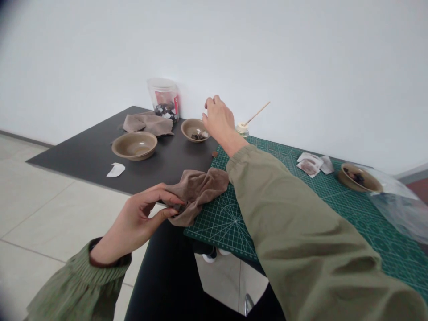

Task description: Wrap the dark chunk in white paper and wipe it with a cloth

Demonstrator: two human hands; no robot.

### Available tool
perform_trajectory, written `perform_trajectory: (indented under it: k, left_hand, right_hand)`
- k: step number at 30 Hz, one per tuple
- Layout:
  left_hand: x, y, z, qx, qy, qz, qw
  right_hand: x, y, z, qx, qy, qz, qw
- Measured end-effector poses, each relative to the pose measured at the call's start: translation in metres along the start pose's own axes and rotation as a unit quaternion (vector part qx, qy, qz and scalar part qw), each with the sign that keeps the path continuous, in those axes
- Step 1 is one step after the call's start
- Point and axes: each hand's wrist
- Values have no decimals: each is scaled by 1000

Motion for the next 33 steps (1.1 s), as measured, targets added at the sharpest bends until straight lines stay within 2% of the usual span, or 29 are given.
perform_trajectory:
  k: [4,8,11,15,17,19,22,28,33]
  left_hand:
    - [0,0,1,3,9,4,1000]
    - [1,0,1,2,12,3,1000]
    - [3,0,1,6,13,1,1000]
    - [3,0,1,14,11,-8,1000]
    - [3,0,1,15,11,-11,1000]
    - [2,0,1,16,11,-13,1000]
    - [2,-1,4,15,11,-18,1000]
    - [9,-8,16,14,18,-20,1000]
    - [16,-21,26,23,24,-20,999]
  right_hand:
    - [14,-14,12,-44,4,54,998]
    - [20,-26,12,-109,-7,66,992]
    - [28,-24,2,-199,-15,62,978]
    - [47,-2,-9,-353,3,51,934]
    - [54,9,-11,-389,15,39,920]
    - [58,17,-13,-389,21,27,921]
    - [52,17,-15,-345,18,16,938]
    - [9,-8,-5,-214,-8,18,977]
    - [-18,-19,-1,-172,-46,22,984]
Point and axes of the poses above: each hand's wrist, its own y-axis away from the middle knuckle, its own z-axis out of the palm, x = y × z, and after that the axes turned 15 degrees about z, right-handed
